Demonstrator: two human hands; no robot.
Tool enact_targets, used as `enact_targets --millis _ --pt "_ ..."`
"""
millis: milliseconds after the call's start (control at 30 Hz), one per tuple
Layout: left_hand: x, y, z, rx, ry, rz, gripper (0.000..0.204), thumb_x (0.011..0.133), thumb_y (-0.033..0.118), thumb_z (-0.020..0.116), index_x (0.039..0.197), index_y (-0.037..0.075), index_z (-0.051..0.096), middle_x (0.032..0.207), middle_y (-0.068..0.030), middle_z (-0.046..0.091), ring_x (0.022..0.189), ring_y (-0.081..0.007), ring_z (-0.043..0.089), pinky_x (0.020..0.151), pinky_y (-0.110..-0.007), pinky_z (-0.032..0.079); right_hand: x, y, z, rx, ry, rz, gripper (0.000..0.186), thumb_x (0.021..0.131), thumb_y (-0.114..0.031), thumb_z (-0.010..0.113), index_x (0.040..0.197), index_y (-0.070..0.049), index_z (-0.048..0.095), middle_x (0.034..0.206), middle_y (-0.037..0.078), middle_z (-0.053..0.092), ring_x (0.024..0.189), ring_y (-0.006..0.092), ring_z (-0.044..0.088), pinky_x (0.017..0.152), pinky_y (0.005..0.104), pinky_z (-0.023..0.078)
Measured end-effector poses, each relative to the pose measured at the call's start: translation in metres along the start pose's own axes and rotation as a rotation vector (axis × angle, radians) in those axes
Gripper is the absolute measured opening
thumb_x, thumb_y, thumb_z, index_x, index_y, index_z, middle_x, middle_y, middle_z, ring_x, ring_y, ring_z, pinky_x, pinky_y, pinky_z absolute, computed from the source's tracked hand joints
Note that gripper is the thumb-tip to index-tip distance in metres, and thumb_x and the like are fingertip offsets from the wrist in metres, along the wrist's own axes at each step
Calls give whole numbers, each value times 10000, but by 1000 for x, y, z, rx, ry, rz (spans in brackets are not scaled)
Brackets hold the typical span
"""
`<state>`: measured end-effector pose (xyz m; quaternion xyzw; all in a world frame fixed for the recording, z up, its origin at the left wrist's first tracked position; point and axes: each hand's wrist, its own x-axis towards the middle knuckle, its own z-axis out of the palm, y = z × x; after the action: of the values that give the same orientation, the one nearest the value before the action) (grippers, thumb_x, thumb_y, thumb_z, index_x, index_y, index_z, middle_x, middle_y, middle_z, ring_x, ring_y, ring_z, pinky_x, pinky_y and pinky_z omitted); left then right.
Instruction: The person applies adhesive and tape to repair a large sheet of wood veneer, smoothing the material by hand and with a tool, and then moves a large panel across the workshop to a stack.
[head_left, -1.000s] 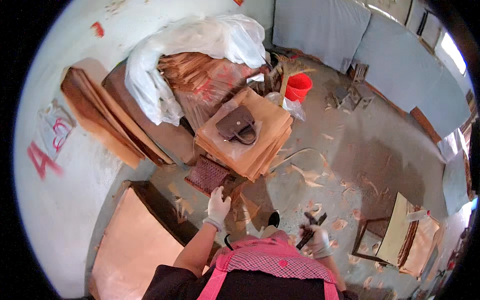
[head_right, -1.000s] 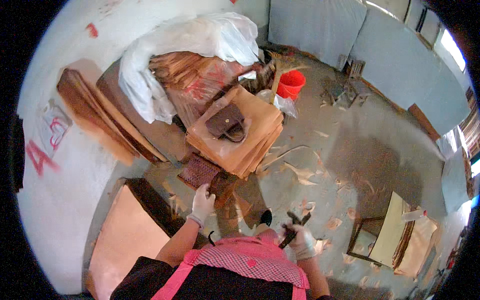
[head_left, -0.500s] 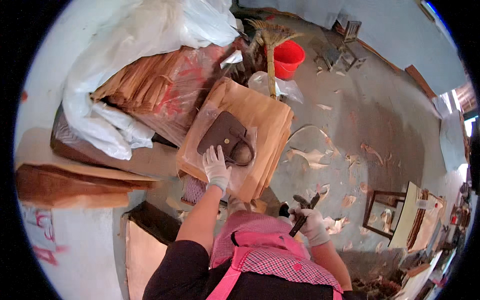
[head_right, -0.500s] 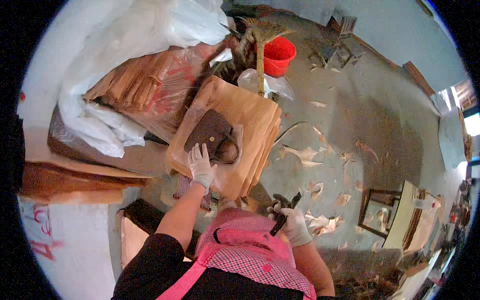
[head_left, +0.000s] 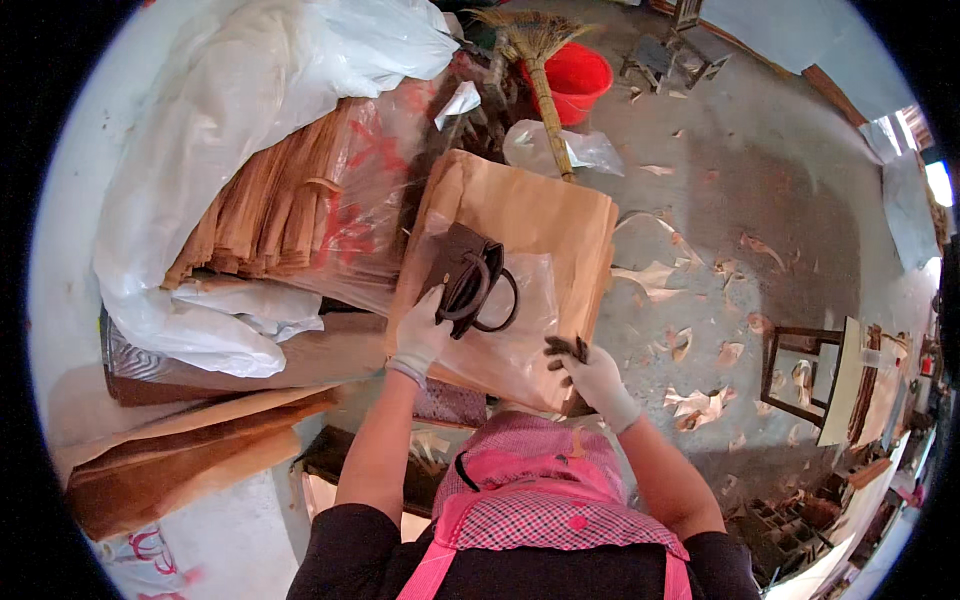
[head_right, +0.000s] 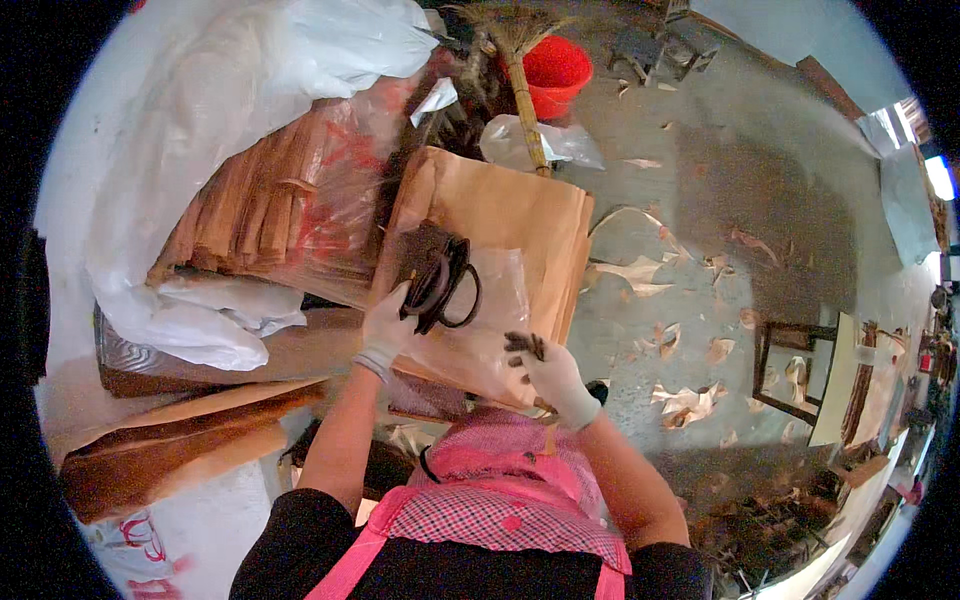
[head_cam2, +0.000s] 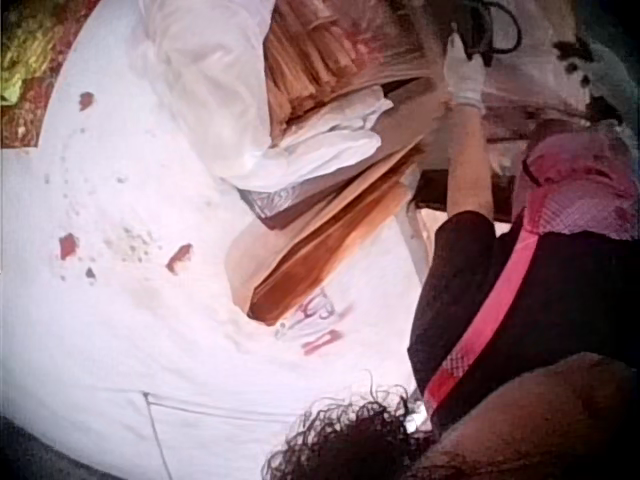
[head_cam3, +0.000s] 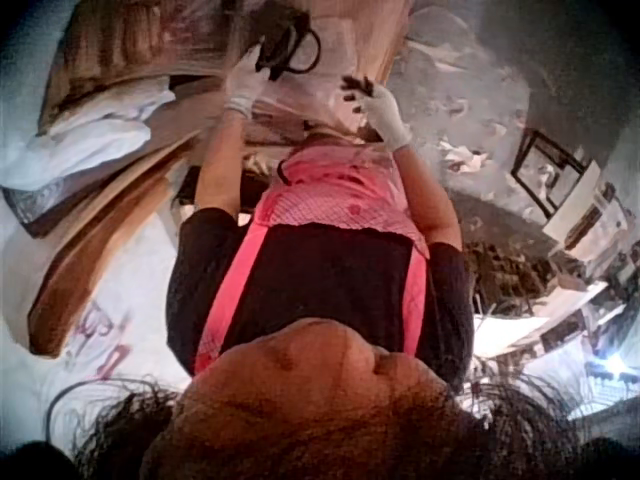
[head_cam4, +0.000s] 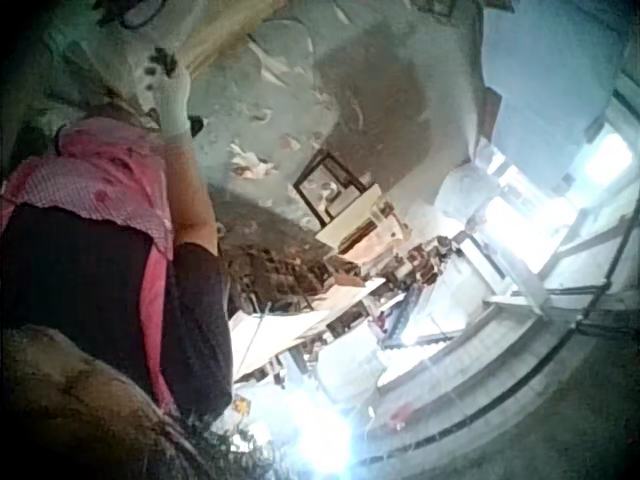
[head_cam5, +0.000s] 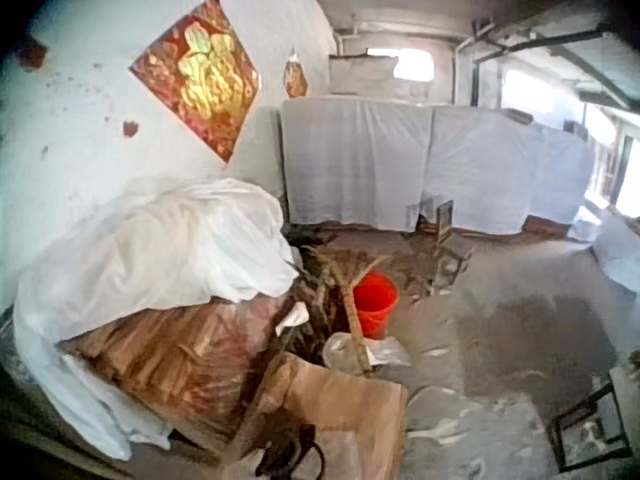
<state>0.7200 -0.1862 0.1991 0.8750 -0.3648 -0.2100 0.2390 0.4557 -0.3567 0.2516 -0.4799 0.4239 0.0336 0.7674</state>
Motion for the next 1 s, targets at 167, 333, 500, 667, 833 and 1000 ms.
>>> enact_targets --millis 167,333,500,667,833,1000 --pt "8 -15 -23 -162 -49 -122 579 781 144 606 1348 50 531 1232 -199 627 1139 -325 602 972 -367 461 65 -40 33 -648 62 -416 404 875 -96 542 1271 -130 615 1197 78 661 923 240 671 805 335 535" --pt "12 -42 -27 -272 -115 -139 572 769 125 636 1330 51 550 1140 -196 666 1057 -284 655 901 -354 499 119 -81 59 -1289 -104 -874 360 816 -177 600 1167 -142 672 1269 3 624 1106 248 605 871 391 526" --pt "20 -25 -43 -251 -151 -268 559 779 122 649 1323 41 546 1126 -198 669 1044 -312 650 908 -372 497 148 -110 89 -1505 -360 -1060 286 805 -121 564 1061 -103 693 1176 32 668 1098 261 616 865 398 530" --pt "16 -50 -28 -342 58 -209 609 788 159 687 1350 17 500 1119 -202 659 1056 -349 628 930 -391 486 160 -117 116 -1607 -563 -509 361 799 -89 548 1137 -102 675 1103 135 678 1043 338 638 884 412 517" --pt "20 -31 -20 112 326 2 809 712 224 775 1420 56 420 1126 -196 658 999 -354 641 895 -396 505 166 -117 114 -1517 -619 -473 463 805 -114 548 1263 -108 616 1204 140 641 1124 339 597 929 399 496" --pt "25 -37 -26 -61 168 -221 566 779 227 687 1318 128 545 913 -158 676 870 -334 659 782 -412 518 170 -97 102 -1718 -620 -532 517 849 -237 593 1332 -61 543 1390 95 517 1153 285 592 931 416 493"
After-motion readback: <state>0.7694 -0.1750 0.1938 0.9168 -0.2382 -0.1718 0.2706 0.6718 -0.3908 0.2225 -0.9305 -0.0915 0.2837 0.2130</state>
